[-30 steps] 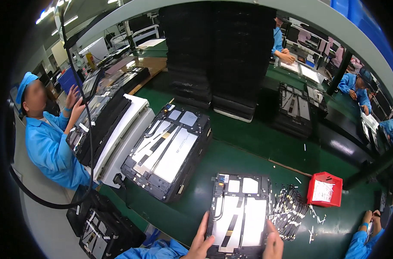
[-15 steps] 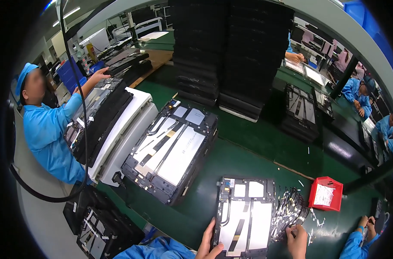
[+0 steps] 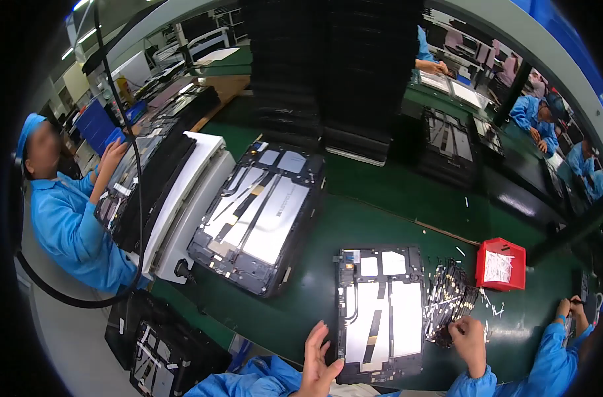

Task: The person assembles internal components of an electronic device by applying adhesive strips to a tablet chassis and connecting ribbon cables, using tweezers for precise placement.

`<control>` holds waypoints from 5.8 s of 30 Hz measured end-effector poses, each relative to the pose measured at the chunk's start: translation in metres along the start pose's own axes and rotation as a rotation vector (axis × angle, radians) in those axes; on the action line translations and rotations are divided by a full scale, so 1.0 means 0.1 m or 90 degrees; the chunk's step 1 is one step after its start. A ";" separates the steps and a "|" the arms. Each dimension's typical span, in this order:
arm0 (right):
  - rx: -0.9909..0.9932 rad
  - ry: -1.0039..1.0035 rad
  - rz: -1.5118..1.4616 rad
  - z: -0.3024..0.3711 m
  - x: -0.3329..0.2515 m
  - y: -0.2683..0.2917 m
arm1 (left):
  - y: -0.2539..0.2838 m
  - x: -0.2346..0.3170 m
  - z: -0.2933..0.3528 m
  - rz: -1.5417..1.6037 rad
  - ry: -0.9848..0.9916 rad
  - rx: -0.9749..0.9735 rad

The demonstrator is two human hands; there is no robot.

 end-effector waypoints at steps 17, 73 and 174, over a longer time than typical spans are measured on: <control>0.242 0.209 -0.124 1.06 -1.10 0.35 | -0.30 0.46 0.11 -0.117 -0.057 -0.220; -0.154 0.300 -0.162 0.71 -1.74 -0.62 | 0.31 0.11 0.00 -0.184 0.131 -0.056; 0.034 0.161 -0.060 0.19 -0.92 0.43 | 0.04 0.39 -0.57 -0.425 -0.259 -0.272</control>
Point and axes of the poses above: each hand's wrist, its own z-axis away from the middle knuckle, its own y-axis out of the back of the hand, x = y × z, the point moved 5 cm from there along -z, towards the middle knuckle, and after that the axes turned 4 degrees about z, right-handed, at the moved point
